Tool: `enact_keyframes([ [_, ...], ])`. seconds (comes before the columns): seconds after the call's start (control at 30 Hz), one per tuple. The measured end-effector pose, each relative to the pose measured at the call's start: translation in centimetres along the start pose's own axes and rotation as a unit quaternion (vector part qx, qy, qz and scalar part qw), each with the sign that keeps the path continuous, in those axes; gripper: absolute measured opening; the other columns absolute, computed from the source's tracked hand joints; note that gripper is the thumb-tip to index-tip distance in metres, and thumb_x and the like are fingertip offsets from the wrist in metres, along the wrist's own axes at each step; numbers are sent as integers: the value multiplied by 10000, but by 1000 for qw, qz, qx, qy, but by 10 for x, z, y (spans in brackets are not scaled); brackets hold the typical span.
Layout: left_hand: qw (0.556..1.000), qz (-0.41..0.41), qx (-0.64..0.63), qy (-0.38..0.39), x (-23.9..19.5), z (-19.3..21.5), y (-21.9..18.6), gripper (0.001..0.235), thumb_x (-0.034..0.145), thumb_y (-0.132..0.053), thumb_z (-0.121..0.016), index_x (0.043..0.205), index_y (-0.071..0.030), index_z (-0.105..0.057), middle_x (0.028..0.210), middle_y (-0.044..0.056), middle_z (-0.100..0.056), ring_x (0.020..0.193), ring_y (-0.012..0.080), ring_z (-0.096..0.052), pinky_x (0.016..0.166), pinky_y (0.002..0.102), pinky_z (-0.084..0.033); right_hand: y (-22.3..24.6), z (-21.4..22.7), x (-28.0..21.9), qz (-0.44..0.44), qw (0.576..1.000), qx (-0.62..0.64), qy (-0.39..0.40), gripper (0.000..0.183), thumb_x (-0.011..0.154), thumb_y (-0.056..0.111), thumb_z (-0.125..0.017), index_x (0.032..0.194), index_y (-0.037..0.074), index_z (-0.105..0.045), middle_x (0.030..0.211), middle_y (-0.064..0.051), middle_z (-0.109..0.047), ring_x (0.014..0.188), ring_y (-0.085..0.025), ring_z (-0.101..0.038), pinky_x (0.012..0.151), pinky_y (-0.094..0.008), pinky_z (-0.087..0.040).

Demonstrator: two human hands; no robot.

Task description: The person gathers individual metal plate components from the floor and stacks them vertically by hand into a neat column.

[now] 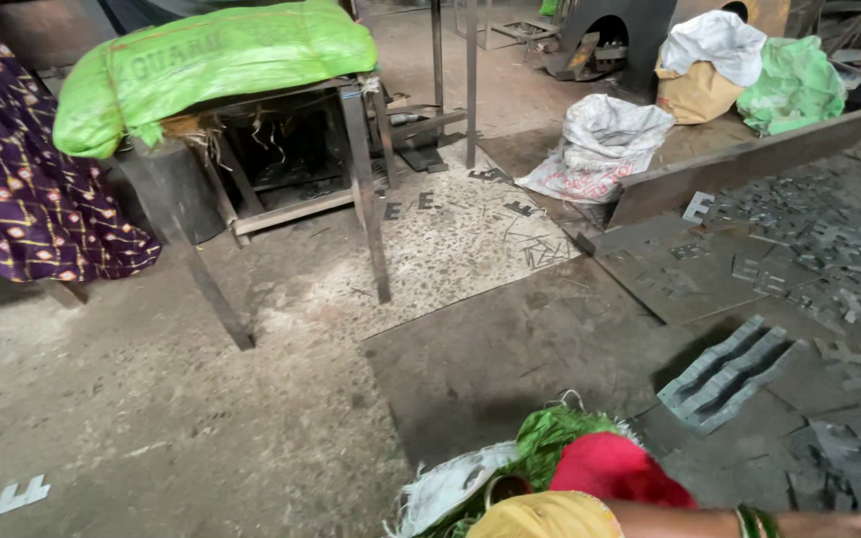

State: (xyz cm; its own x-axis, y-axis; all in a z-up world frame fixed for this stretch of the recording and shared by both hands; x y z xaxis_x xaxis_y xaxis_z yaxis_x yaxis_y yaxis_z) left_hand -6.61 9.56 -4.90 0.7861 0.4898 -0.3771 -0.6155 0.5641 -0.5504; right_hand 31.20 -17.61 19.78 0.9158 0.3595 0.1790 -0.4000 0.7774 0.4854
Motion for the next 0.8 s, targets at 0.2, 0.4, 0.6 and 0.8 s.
enact_keyframes([
  [0.2, 998, 63, -18, 7, -54, 27, 87, 659, 791, -357, -745, 1357, -133, -490, 1405, 169, -431, 1326, 394, -431, 1089, 589, -370, 22, -14, -36, 8, 1000, 0, 11, 412, 901, 241, -710, 1255, 41, -644, 1153, -192, -709, 1058, -330, -693, 884, -457, -557],
  [0.4, 993, 114, -39, 5, -75, 44, 118, 749, 763, -399, -768, 1392, -144, -453, 1445, 163, -389, 1357, 396, -398, 1105, 607, -352, 42, -18, -55, 28, 999, 5, 22, 389, 922, 229, -699, 1253, 33, -641, 1130, -192, -716, 1033, -320, -704, 863, -445, -565],
  [0.6, 998, 59, -24, 24, -55, 41, 104, 839, 735, -441, -792, 1428, -154, -415, 1485, 156, -348, 1387, 399, -365, 1120, 624, -333, 20, 16, -77, 9, 1000, 19, 3, 366, 944, 218, -689, 1251, 24, -638, 1108, -192, -723, 1008, -311, -715, 843, -433, -573],
  [0.8, 988, -112, 55, 88, 62, -32, -102, 930, 707, -482, -815, 1464, -165, -378, 1525, 150, -306, 1417, 402, -332, 1136, 642, -315, -104, 96, -161, -96, 993, 15, -60, 344, 965, 206, -678, 1248, 16, -635, 1085, -191, -729, 982, -302, -726, 822, -421, -582],
])
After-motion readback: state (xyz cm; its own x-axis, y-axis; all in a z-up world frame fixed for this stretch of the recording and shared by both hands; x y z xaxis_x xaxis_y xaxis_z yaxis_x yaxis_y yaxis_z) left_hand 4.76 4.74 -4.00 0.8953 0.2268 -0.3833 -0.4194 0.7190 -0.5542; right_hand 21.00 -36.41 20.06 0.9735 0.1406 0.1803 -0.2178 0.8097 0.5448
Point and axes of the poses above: each hand's wrist, its own x-axis towards the middle knuckle, its own z-axis out of the back of the hand, y = z × x, the point moved 9 cm from there along x, towards the middle knuckle
